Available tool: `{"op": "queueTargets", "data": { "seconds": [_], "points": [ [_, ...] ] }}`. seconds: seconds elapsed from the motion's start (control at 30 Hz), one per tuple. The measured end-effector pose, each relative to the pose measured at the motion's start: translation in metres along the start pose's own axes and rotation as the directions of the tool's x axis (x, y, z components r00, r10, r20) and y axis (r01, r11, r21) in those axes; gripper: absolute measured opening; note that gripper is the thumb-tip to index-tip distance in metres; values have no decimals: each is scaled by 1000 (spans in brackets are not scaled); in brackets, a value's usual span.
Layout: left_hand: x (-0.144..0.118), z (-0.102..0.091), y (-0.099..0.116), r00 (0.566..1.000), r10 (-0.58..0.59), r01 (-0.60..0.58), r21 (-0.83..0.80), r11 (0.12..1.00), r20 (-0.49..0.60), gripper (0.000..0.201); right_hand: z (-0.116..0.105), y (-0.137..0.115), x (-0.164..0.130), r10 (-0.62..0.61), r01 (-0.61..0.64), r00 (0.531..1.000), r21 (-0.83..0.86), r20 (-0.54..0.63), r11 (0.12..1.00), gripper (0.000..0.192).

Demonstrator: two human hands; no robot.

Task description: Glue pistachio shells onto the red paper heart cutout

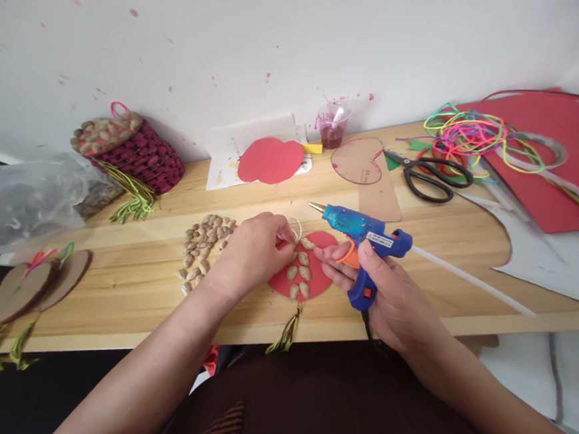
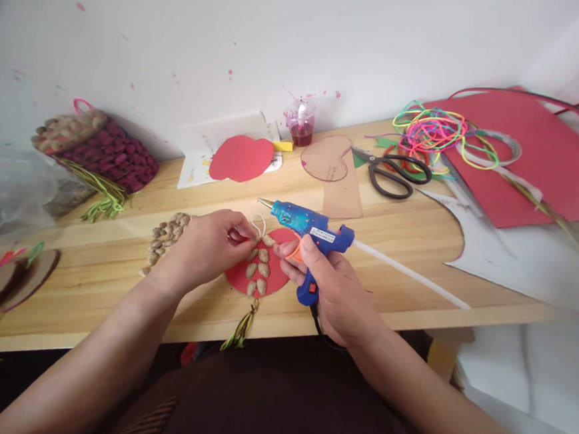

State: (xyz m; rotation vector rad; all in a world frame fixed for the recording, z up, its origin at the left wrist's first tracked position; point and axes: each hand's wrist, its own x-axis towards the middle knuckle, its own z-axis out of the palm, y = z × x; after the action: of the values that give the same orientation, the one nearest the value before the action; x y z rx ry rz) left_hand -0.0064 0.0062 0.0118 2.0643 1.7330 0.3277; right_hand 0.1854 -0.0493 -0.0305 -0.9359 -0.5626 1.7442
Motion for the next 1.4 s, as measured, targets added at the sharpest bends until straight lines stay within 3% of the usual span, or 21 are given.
{"op": "queueTargets", "data": {
  "seconds": [0.17, 0.37, 0.63, 1.03, 1.4],
  "points": [
    [1, 0, -2, 1000, 0, 0, -8, 1000, 12, 9, 2, -1, 0, 2, -2, 1000, -24, -16, 1000, 34],
    [2, -9, -11, 998, 7, 1, -143, 990, 55, 14, 3, -2, -1, 6, -6, 1000, -25, -19, 1000, 35],
    [-1, -6, -19, 1000, 1, 2, -218, 976, 16, 15, 5, -2, -1, 0, -2, 999, -36, -51, 999, 35],
    [-4, 5, -15, 998, 31, -40, -157, 987, -58, 13, 0, 0, -1, -7, 7, 1000, -13, -4, 1000, 29],
    [-2, 12, -21, 991, 100, -112, -140, 984, -90, 14, -1, 0, -1, 7, -7, 999, -5, -43, 1000, 25]
  ]
}}
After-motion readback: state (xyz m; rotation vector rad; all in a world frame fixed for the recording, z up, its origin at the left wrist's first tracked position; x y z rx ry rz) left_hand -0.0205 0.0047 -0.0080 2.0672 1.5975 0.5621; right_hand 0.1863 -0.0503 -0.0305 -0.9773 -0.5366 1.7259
